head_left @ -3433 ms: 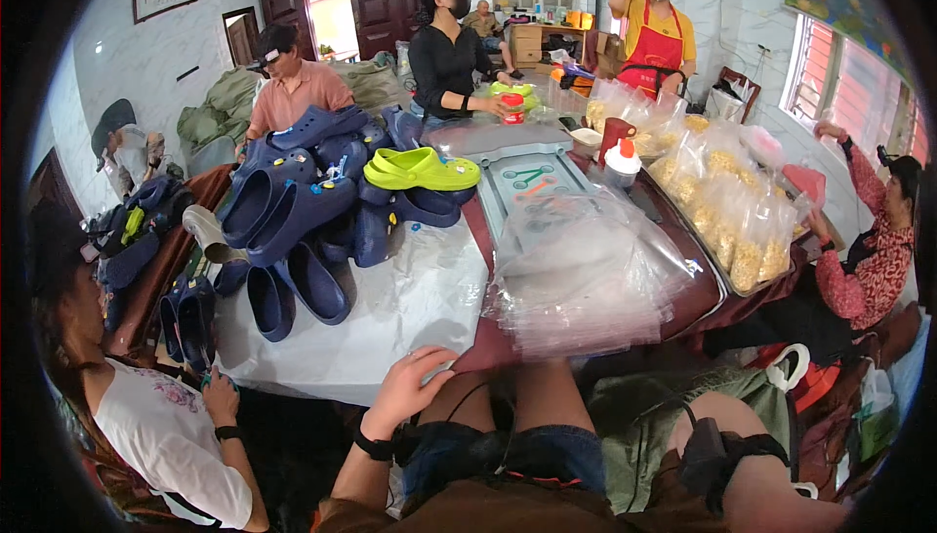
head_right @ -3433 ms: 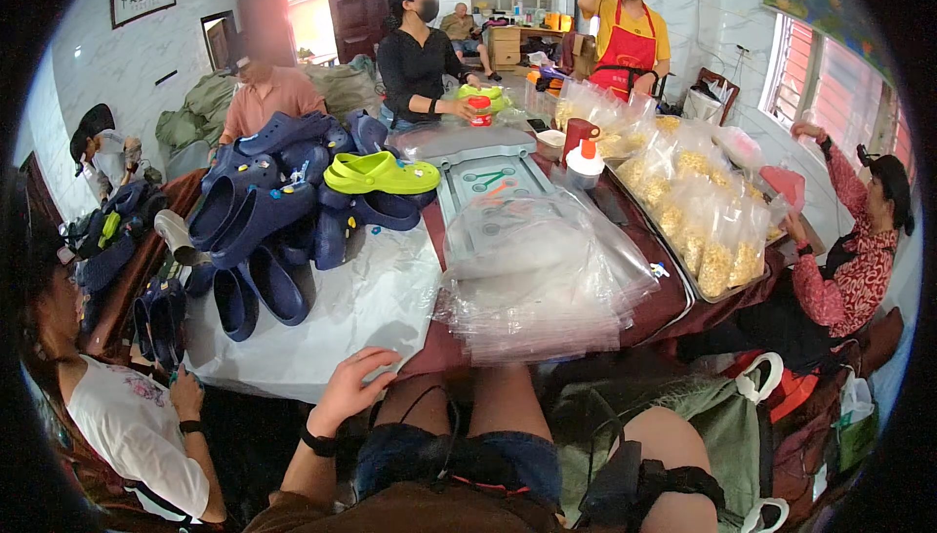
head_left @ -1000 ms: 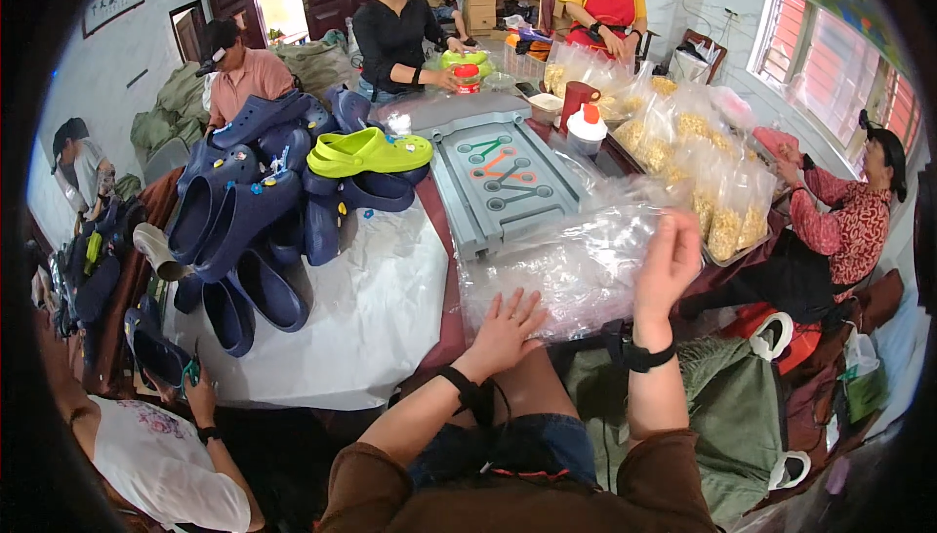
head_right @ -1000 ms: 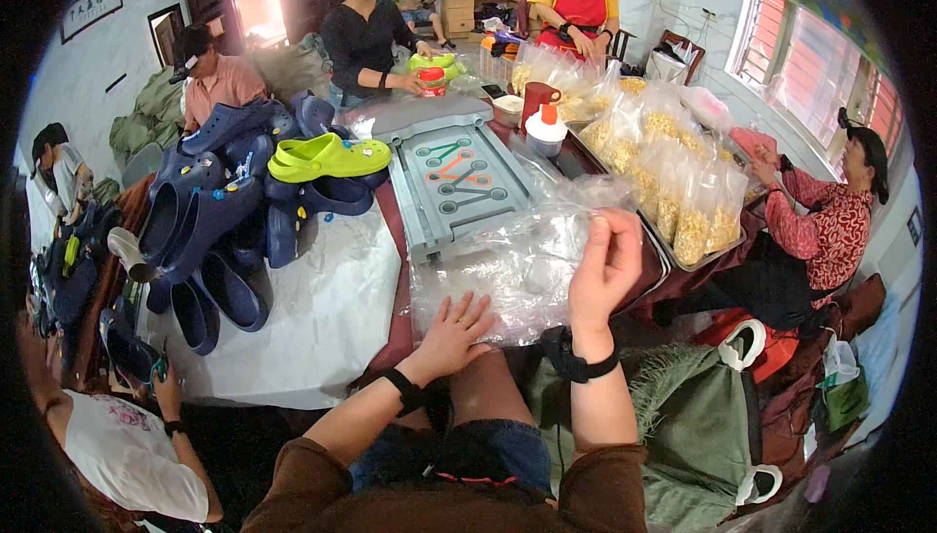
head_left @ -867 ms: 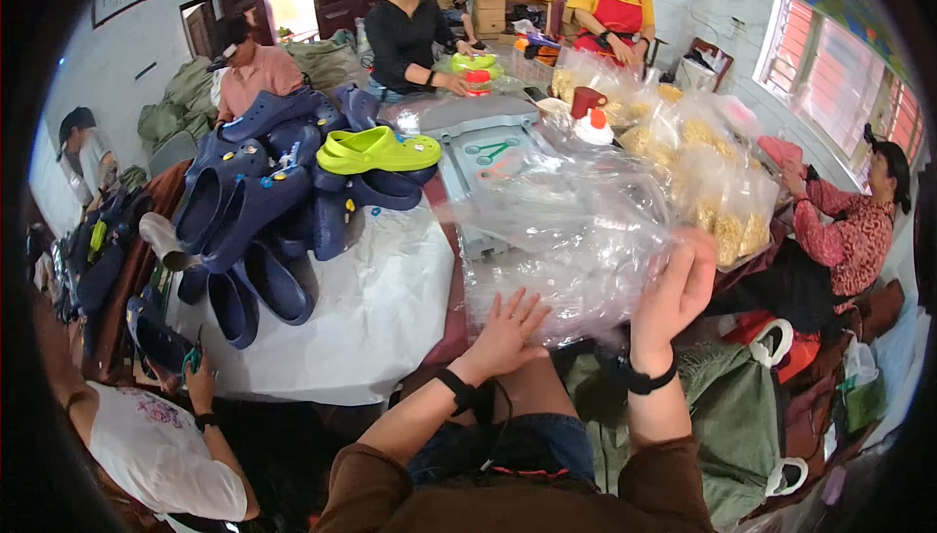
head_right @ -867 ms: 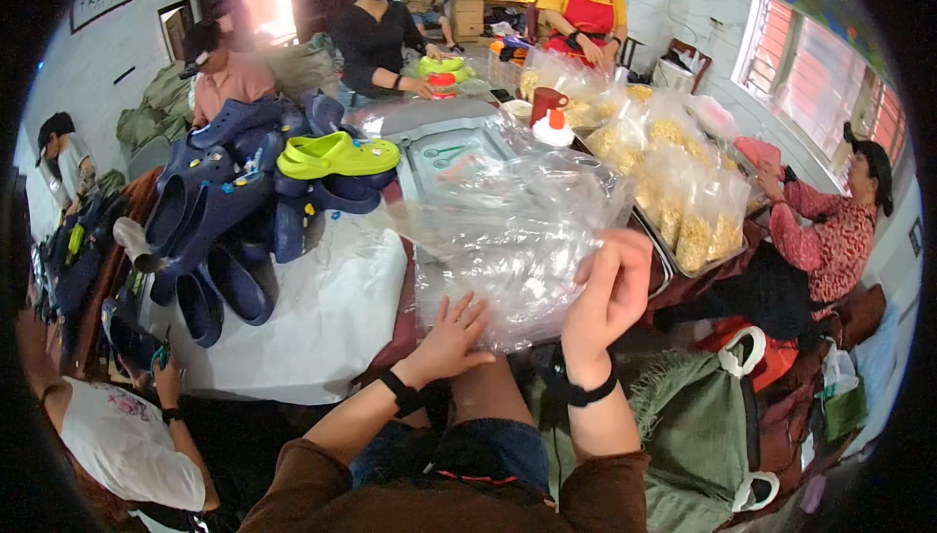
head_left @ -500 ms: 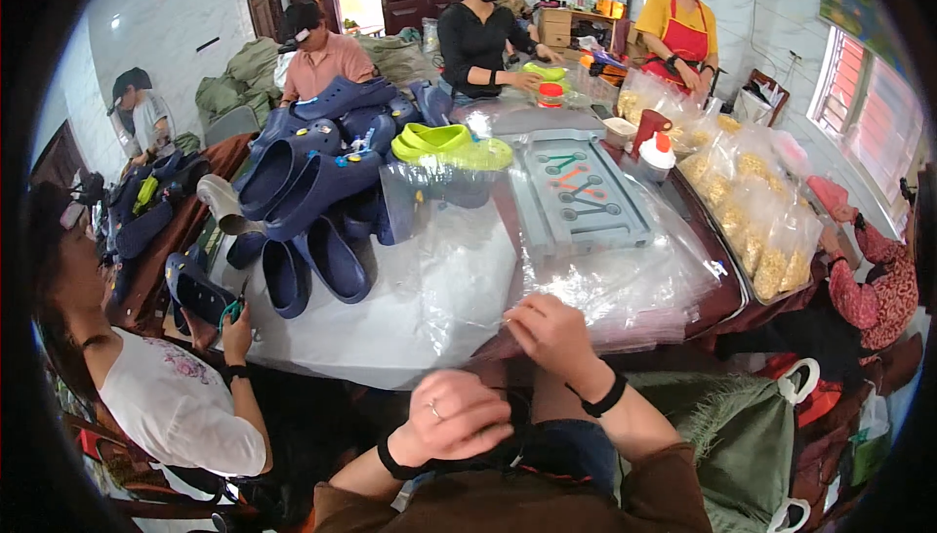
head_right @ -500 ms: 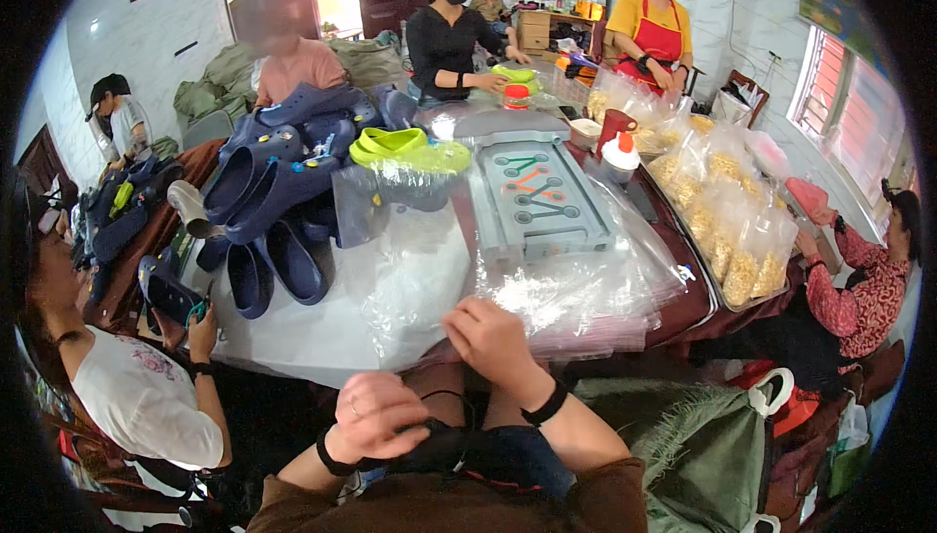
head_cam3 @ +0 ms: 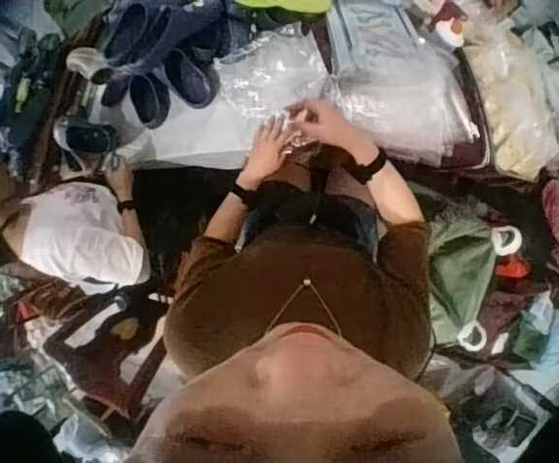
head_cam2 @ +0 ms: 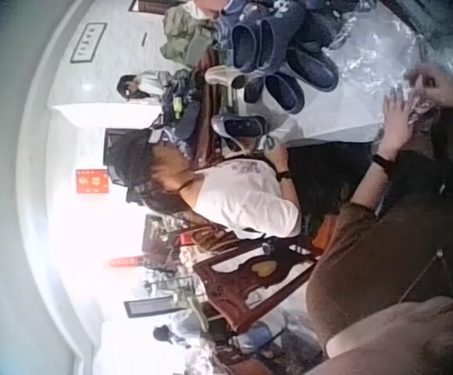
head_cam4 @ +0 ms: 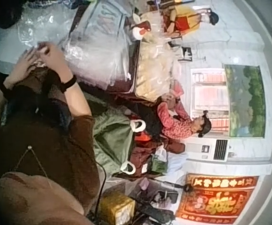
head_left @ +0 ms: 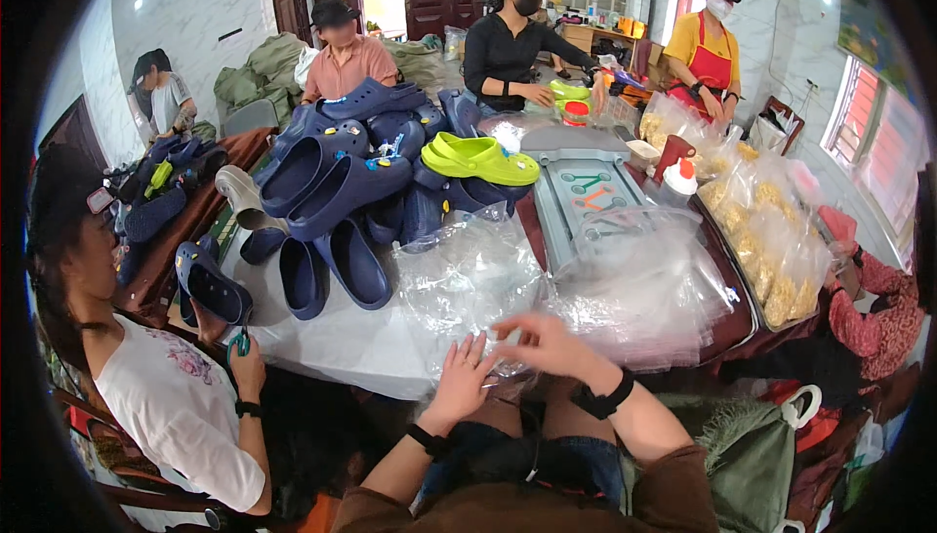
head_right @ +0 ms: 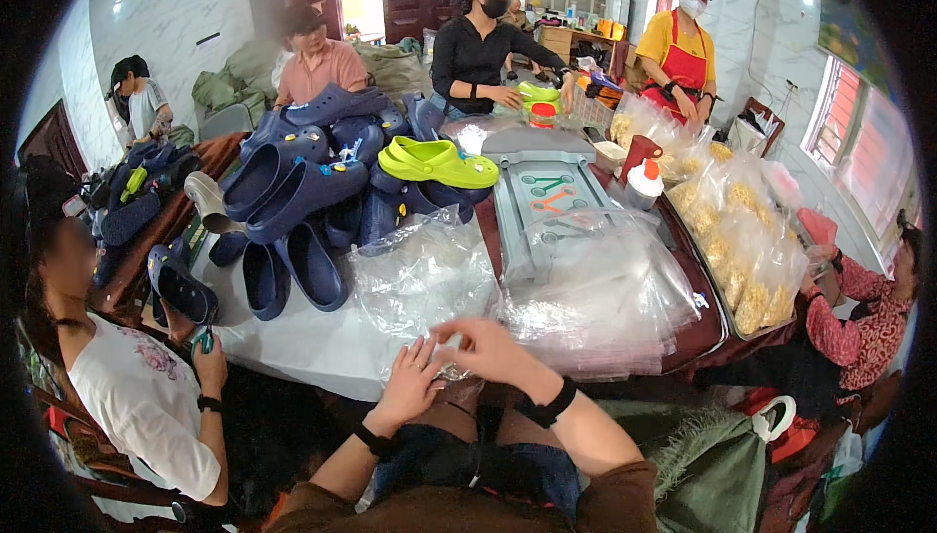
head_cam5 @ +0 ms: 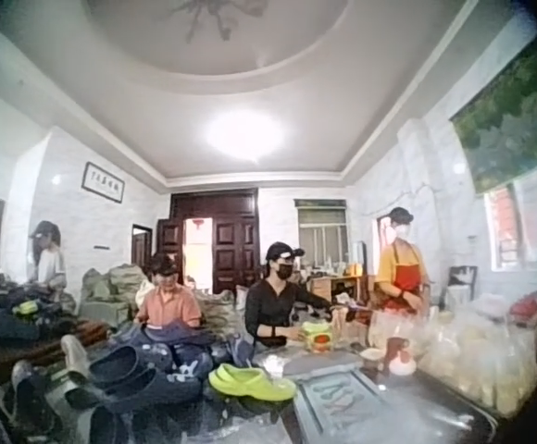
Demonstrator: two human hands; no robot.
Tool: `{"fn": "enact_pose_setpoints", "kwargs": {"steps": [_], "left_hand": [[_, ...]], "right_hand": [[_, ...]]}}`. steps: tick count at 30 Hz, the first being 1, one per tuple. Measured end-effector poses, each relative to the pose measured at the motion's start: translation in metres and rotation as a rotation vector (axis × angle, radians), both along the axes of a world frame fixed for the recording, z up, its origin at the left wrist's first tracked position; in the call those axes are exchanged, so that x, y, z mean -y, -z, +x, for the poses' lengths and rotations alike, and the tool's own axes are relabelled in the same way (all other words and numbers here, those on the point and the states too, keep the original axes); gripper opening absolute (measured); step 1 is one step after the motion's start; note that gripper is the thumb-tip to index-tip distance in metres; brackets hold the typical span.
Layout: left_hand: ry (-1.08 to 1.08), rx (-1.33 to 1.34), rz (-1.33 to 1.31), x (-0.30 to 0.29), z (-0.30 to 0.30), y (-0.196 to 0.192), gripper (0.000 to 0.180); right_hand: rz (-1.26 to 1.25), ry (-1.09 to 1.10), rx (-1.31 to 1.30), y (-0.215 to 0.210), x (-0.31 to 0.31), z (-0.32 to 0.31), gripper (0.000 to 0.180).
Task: Packaging finished shoes into plastic bags and placing them in a large sack.
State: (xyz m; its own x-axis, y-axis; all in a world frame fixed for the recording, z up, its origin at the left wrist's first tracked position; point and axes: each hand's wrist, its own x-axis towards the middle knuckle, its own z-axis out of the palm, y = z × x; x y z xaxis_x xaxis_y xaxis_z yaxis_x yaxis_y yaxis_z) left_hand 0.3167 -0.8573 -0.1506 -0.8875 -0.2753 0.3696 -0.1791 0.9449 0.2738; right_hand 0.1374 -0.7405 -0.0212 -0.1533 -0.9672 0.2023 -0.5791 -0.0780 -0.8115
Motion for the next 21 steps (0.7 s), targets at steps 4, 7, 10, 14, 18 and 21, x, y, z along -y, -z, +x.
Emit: {"fn": "enact_pose_setpoints", "kwargs": {"steps": [4,7,10,14,18,21], "left_hand": [[-0.024,0.026,0.057,0.001,0.001,0.001,0.067],[-0.031,0.043,0.042,-0.001,-0.001,0.002,0.067],[-0.049,0.027,0.033,-0.004,0.002,0.001,0.066],[-0.018,0.029,0.037,-0.006,-0.011,0.003,0.063],[-0.019,0.063,0.092,-0.004,-0.006,0.0,0.063],[-0.026,0.04,0.115,-0.001,-0.008,0.01,0.068]], "right_hand": [[-0.045,0.103,0.397,-0.053,0.068,-0.025,0.039],[-0.214,0.152,0.474,-0.061,0.144,-0.055,0.047],[-0.2,0.254,0.429,-0.056,0.217,-0.078,0.072],[-0.363,0.387,0.004,-0.018,0.303,-0.142,0.092],[-0.216,0.364,0.102,-0.009,0.356,-0.145,0.11],[-0.197,0.476,-0.11,-0.005,0.365,-0.133,0.111]]}}
